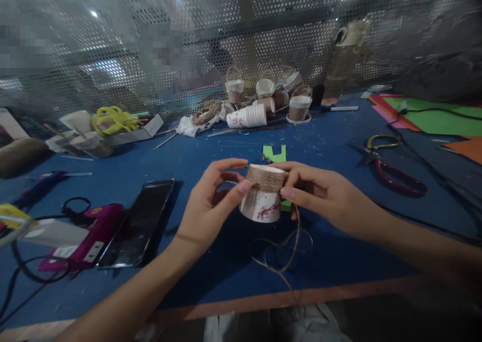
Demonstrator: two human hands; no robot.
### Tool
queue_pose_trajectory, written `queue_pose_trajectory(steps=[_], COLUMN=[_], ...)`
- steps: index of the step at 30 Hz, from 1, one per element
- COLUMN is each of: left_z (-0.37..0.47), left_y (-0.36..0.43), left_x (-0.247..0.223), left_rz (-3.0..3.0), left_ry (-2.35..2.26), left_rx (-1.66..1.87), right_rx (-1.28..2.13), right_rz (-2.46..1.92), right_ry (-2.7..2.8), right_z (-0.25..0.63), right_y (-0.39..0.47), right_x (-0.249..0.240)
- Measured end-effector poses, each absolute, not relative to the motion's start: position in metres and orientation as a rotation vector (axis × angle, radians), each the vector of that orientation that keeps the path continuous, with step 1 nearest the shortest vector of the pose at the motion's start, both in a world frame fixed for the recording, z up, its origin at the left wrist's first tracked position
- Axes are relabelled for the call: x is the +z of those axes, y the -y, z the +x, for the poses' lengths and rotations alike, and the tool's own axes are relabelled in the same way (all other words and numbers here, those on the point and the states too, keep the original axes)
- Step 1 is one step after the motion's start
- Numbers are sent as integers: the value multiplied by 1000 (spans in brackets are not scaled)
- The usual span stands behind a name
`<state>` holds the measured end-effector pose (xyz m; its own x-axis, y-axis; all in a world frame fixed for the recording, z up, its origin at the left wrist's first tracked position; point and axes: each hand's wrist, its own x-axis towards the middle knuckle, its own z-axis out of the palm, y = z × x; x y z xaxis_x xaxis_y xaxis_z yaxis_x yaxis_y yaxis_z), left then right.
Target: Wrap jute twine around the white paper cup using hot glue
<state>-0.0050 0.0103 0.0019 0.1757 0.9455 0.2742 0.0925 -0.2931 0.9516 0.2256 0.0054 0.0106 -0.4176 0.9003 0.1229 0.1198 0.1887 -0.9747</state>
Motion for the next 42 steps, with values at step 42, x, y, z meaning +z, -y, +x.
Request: queue_pose_trajectory(steps=[42], left_z=[0], left_y=[-7], left_x=[4], left_rz=[1117], left_ry=[-843], left_rx=[768], right_rx=[116], right_rz=[-1346], right_ry=[2616], right_z=[258], right_y=[-41], right_x=[-7])
